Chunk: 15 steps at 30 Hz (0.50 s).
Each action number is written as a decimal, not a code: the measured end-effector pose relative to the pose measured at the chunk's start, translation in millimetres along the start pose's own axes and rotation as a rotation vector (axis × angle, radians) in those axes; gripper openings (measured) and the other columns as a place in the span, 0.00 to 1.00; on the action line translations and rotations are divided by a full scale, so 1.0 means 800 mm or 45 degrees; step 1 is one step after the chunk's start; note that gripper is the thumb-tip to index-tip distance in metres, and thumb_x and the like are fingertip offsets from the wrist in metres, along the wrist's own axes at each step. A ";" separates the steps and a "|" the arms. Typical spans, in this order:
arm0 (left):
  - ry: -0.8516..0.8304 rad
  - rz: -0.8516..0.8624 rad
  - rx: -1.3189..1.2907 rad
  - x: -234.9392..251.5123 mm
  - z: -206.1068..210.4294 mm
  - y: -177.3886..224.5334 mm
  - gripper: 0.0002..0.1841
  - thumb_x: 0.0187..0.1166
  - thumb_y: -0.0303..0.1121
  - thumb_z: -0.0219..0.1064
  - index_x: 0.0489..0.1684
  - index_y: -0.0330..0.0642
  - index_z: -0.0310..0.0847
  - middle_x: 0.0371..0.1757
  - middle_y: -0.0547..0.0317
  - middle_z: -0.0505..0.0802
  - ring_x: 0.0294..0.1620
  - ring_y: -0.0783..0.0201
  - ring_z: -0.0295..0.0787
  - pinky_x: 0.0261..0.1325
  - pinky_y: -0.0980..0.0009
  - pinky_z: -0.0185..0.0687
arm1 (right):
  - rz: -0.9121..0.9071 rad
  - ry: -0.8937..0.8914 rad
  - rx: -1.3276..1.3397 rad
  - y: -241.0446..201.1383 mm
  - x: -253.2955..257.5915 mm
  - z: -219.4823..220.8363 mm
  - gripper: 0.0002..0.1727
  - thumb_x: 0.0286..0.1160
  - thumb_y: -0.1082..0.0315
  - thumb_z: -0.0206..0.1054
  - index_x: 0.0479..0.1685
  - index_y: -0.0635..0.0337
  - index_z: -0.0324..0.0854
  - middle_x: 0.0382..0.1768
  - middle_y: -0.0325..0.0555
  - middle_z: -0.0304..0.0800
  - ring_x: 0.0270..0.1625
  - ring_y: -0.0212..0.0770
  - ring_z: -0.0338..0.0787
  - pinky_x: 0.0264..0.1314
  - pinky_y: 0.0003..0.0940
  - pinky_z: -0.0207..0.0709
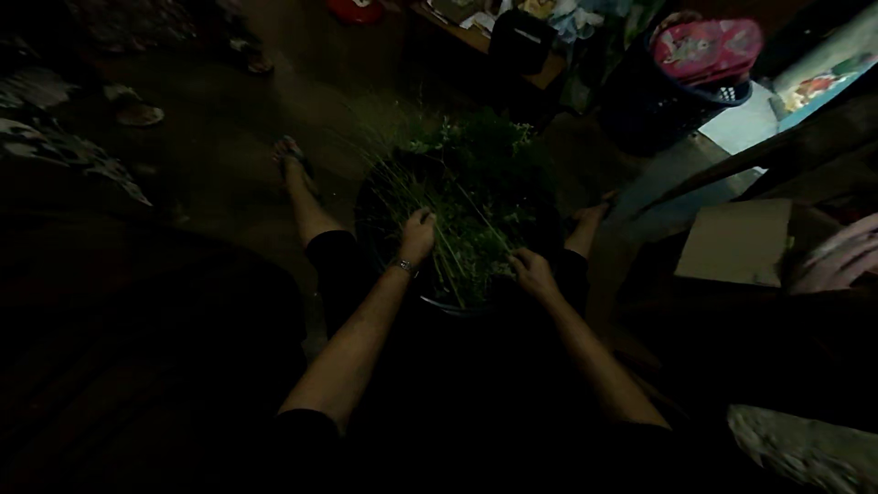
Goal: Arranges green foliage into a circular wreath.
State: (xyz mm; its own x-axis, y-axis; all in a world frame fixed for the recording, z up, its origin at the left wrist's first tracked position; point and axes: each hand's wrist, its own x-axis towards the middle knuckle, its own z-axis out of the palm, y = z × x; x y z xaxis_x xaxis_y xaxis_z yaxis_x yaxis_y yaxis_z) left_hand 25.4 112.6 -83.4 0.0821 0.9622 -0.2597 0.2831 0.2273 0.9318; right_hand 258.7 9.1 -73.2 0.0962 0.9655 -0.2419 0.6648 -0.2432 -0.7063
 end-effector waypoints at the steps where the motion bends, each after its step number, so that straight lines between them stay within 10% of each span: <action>1: 0.002 0.019 -0.046 0.002 0.000 0.007 0.25 0.96 0.39 0.48 0.85 0.34 0.65 0.81 0.36 0.76 0.77 0.45 0.77 0.77 0.48 0.72 | -0.045 0.025 -0.016 0.004 -0.011 -0.011 0.19 0.93 0.64 0.53 0.67 0.68 0.81 0.59 0.62 0.89 0.60 0.49 0.90 0.68 0.44 0.79; 15: 0.053 0.120 -0.679 0.002 0.020 0.088 0.18 0.91 0.37 0.59 0.70 0.35 0.77 0.53 0.55 0.89 0.45 0.68 0.87 0.52 0.71 0.84 | -0.206 0.042 0.147 0.065 -0.113 -0.034 0.17 0.90 0.67 0.56 0.63 0.68 0.84 0.55 0.55 0.92 0.57 0.40 0.91 0.67 0.37 0.82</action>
State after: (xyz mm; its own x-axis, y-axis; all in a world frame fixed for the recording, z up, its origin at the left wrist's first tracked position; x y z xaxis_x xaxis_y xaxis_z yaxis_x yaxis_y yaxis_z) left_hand 60.5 127.7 -22.6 0.0429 0.9848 -0.1684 -0.2487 0.1737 0.9529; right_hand 304.9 -88.1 -70.2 0.0202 0.9949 -0.0986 0.5843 -0.0918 -0.8063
